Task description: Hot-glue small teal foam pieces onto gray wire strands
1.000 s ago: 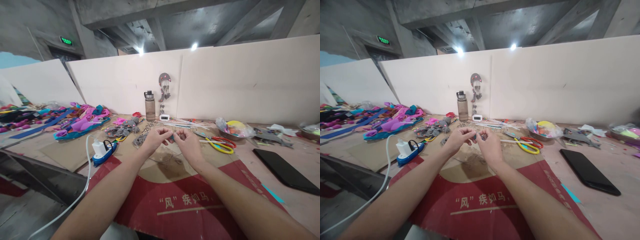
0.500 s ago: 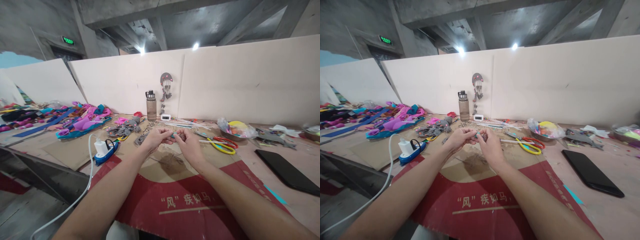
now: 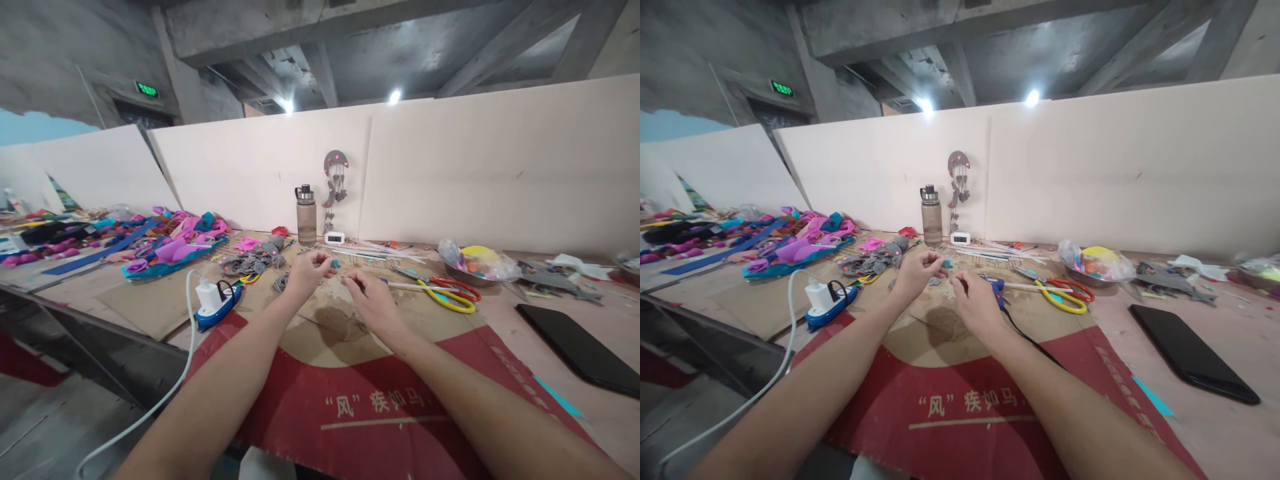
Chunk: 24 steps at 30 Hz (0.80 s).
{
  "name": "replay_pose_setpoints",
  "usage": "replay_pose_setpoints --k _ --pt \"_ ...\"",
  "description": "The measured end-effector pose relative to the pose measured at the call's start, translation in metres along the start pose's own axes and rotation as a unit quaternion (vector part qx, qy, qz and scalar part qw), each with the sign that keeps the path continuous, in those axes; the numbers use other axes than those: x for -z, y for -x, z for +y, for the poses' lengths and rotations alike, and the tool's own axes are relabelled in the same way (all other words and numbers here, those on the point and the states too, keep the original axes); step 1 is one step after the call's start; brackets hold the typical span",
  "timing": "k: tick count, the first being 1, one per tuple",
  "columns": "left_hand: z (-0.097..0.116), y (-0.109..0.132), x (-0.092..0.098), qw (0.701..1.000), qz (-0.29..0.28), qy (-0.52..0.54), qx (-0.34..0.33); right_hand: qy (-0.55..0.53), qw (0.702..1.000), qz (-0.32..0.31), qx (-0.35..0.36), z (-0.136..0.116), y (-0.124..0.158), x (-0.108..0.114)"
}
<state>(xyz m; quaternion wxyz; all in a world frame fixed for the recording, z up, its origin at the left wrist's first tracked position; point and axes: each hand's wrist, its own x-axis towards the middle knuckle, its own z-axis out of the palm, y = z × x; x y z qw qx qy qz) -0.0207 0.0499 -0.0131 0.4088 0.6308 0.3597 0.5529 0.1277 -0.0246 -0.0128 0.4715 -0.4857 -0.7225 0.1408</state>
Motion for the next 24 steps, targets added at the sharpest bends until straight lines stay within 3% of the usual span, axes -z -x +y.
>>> replay_pose_setpoints --k 7,16,20,24 --pt "-0.014 -0.008 0.012 0.998 0.056 -0.034 -0.004 -0.011 0.998 -0.062 0.030 -0.005 0.003 -0.005" --pt "-0.025 -0.014 0.027 0.992 0.115 -0.043 -0.015 -0.070 0.993 -0.054 0.076 -0.027 0.015 0.001" --pt "-0.021 -0.011 0.030 0.987 0.134 -0.088 -0.016 -0.042 0.989 -0.044 0.138 -0.033 0.025 0.001" --pt "-0.025 -0.013 0.032 0.984 0.144 -0.102 -0.011 -0.009 0.963 -0.080 0.256 -0.038 0.037 0.001"
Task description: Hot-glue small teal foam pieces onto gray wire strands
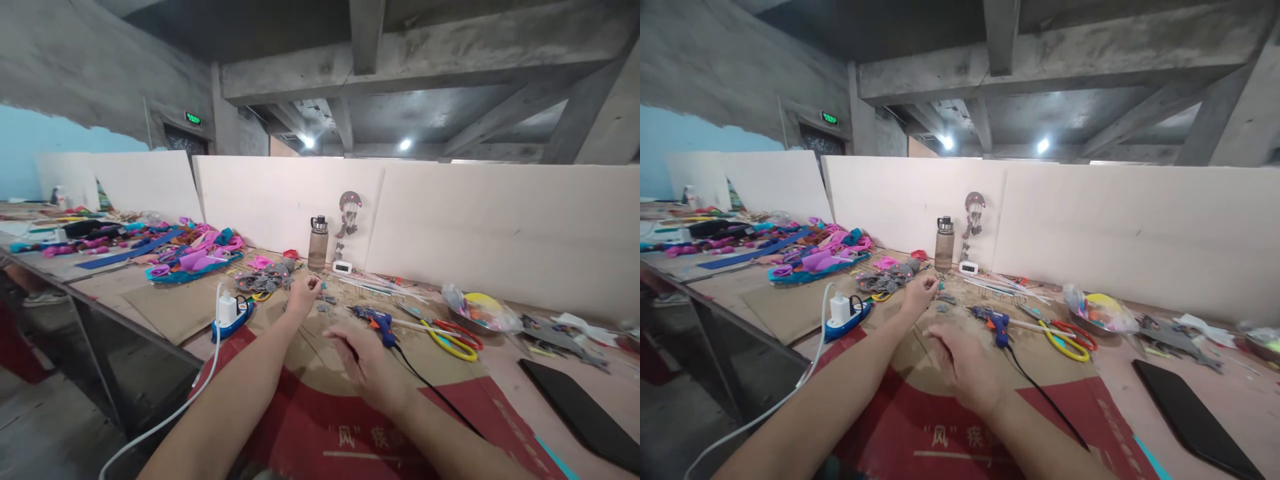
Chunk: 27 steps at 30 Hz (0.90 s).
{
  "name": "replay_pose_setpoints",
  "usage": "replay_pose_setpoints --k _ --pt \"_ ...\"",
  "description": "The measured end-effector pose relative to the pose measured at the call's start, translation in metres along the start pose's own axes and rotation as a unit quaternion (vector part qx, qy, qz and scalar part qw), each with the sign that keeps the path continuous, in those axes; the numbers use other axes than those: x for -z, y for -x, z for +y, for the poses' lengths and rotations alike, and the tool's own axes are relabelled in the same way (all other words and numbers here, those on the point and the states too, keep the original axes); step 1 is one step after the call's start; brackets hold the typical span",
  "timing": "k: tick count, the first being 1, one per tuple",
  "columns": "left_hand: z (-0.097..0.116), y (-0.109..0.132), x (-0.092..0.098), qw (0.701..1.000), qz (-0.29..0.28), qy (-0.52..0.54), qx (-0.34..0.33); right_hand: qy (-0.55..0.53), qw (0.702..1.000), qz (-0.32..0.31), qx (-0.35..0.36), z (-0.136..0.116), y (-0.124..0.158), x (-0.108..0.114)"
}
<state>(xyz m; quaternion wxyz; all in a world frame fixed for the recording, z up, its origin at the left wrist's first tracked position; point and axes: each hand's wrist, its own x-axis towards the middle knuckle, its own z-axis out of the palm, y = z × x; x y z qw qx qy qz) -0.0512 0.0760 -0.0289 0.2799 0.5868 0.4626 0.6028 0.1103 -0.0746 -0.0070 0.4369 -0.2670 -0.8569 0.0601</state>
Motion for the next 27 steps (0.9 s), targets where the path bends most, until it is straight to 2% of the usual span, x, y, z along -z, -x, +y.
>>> replay_pose_setpoints --k 5,10,18,27 --pt "-0.020 -0.011 -0.005 0.998 0.009 0.054 0.021 0.044 0.986 -0.026 0.156 -0.014 0.007 -0.003" --pt "-0.033 -0.017 -0.009 0.997 0.005 0.071 0.021 0.094 0.971 -0.032 0.217 -0.018 0.010 -0.009" --pt "-0.029 -0.018 -0.007 0.996 0.003 0.077 0.034 0.096 0.974 -0.013 0.206 -0.005 0.013 -0.007" --pt "-0.021 -0.012 -0.004 0.998 -0.005 0.062 0.031 0.099 0.983 -0.061 0.145 -0.004 0.013 -0.010"
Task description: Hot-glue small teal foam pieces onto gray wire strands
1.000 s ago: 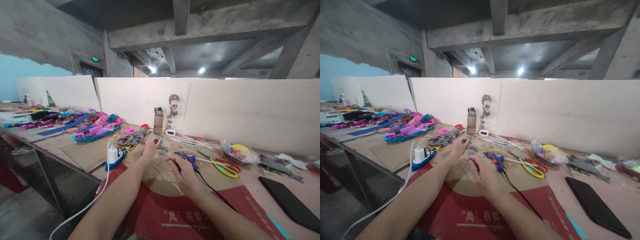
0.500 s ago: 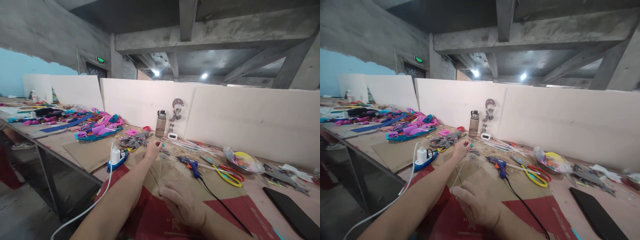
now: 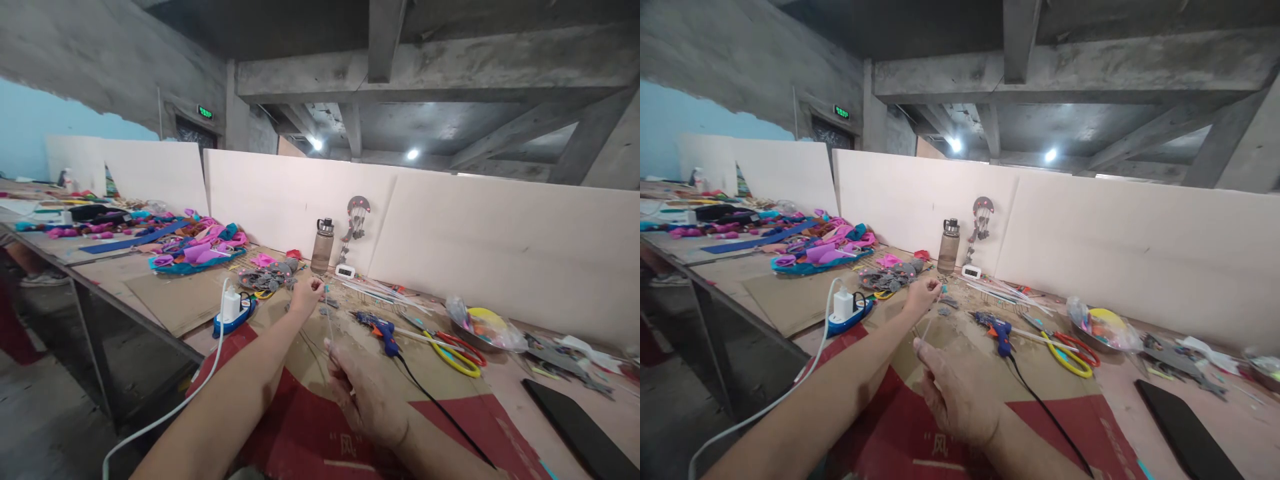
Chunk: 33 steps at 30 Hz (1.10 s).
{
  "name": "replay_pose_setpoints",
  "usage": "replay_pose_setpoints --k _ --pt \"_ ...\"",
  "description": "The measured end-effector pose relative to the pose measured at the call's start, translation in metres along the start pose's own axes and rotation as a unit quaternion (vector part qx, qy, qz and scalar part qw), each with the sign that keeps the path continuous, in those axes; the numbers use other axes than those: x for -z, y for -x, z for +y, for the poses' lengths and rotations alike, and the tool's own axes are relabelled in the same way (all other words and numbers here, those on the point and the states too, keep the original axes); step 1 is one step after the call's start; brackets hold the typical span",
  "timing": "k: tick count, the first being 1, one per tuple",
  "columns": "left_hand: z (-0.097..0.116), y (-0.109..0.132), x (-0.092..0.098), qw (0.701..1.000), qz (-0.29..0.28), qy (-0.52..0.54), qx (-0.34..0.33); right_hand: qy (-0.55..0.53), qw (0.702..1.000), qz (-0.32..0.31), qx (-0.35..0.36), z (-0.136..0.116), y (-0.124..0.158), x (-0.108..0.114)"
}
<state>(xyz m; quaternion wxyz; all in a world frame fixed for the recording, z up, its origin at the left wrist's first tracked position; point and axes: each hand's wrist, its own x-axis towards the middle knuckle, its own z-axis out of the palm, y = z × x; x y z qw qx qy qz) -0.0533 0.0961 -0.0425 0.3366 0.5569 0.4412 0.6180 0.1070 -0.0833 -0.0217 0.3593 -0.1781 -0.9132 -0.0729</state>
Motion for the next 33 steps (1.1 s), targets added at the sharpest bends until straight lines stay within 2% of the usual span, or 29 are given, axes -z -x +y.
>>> replay_pose_setpoints --k 6,12,19,26,29,33 --pt "-0.002 0.002 -0.003 1.000 -0.012 -0.018 0.005 0.030 0.999 -0.025 0.033 -0.003 -0.003 0.005" --pt "-0.001 0.001 -0.001 1.000 -0.013 -0.027 0.010 0.027 0.996 -0.052 0.061 -0.001 0.001 -0.003" --pt "-0.001 0.003 -0.001 1.000 -0.011 -0.008 0.015 0.019 0.997 -0.049 0.049 -0.001 -0.003 -0.002" --pt "0.013 0.010 0.000 1.000 -0.014 0.002 0.013 0.027 0.997 -0.033 0.057 0.000 -0.006 0.000" --pt "0.014 0.008 0.000 0.999 -0.001 0.021 0.028 0.003 0.998 -0.031 0.056 0.001 -0.009 0.003" --pt "0.009 0.003 0.002 0.993 0.023 0.091 0.072 -0.010 0.996 -0.073 0.056 0.001 -0.013 0.007"
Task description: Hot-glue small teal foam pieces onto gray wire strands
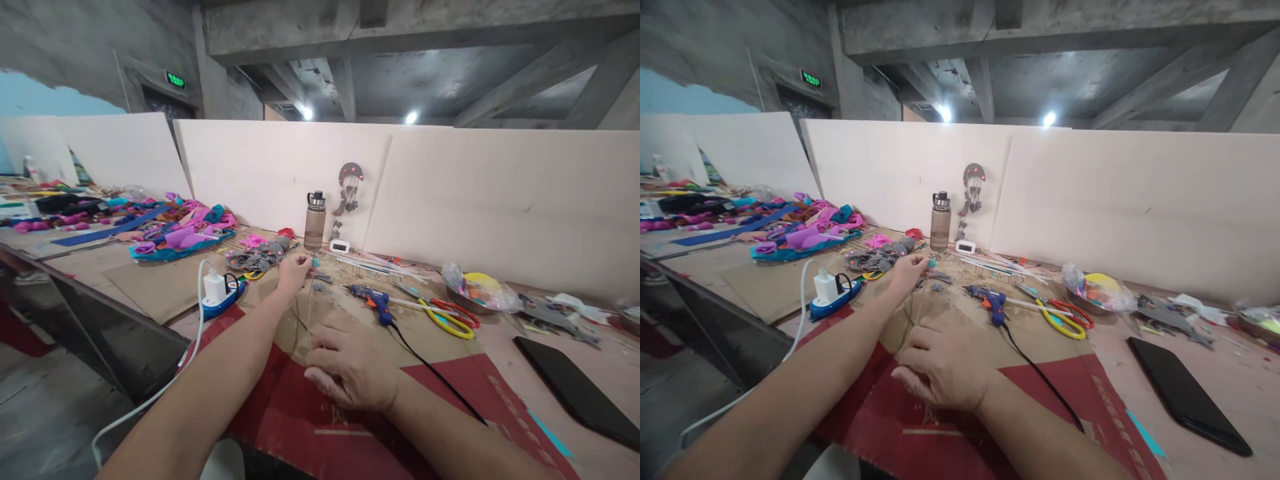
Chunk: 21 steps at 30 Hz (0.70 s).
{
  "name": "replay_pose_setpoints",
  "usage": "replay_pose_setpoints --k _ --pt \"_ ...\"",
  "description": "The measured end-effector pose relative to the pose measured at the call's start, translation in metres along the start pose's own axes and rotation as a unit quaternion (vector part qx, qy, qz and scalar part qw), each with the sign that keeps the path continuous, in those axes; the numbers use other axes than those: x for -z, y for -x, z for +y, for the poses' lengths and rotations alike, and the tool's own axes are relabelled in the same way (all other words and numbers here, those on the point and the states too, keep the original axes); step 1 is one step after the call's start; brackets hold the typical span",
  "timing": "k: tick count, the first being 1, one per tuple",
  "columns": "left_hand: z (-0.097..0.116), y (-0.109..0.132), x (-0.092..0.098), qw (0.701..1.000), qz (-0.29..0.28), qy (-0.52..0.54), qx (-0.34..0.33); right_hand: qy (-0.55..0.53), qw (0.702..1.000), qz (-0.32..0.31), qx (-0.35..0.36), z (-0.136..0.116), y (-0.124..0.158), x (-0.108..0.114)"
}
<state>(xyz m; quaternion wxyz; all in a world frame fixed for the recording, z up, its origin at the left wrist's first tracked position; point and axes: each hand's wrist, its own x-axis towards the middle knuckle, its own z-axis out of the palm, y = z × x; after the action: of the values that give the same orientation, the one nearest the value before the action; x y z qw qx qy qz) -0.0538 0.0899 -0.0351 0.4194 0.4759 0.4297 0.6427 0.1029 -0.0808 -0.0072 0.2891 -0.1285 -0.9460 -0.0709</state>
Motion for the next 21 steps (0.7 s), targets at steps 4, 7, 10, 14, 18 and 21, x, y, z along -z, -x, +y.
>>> replay_pose_setpoints --k 4,7,10,14,18,21 --pt "-0.003 -0.003 0.004 0.995 0.025 0.094 0.029 0.020 0.999 -0.001 -0.038 0.002 -0.001 -0.002" --pt "-0.003 -0.002 0.003 0.994 0.023 0.106 0.029 0.029 0.995 0.009 -0.095 0.003 0.001 -0.005" --pt "-0.004 0.001 0.001 0.996 0.008 0.089 0.025 0.031 0.991 -0.001 -0.128 0.005 0.001 -0.007" --pt "-0.005 0.001 -0.001 0.997 -0.001 0.077 0.024 0.032 0.984 0.009 -0.173 0.008 0.001 -0.011" --pt "-0.005 0.001 -0.001 0.997 -0.002 0.071 0.019 0.012 0.974 0.044 -0.220 0.012 0.002 -0.020" --pt "-0.004 0.002 -0.001 0.998 -0.009 0.065 0.020 -0.002 0.966 0.074 -0.248 0.014 0.003 -0.024"
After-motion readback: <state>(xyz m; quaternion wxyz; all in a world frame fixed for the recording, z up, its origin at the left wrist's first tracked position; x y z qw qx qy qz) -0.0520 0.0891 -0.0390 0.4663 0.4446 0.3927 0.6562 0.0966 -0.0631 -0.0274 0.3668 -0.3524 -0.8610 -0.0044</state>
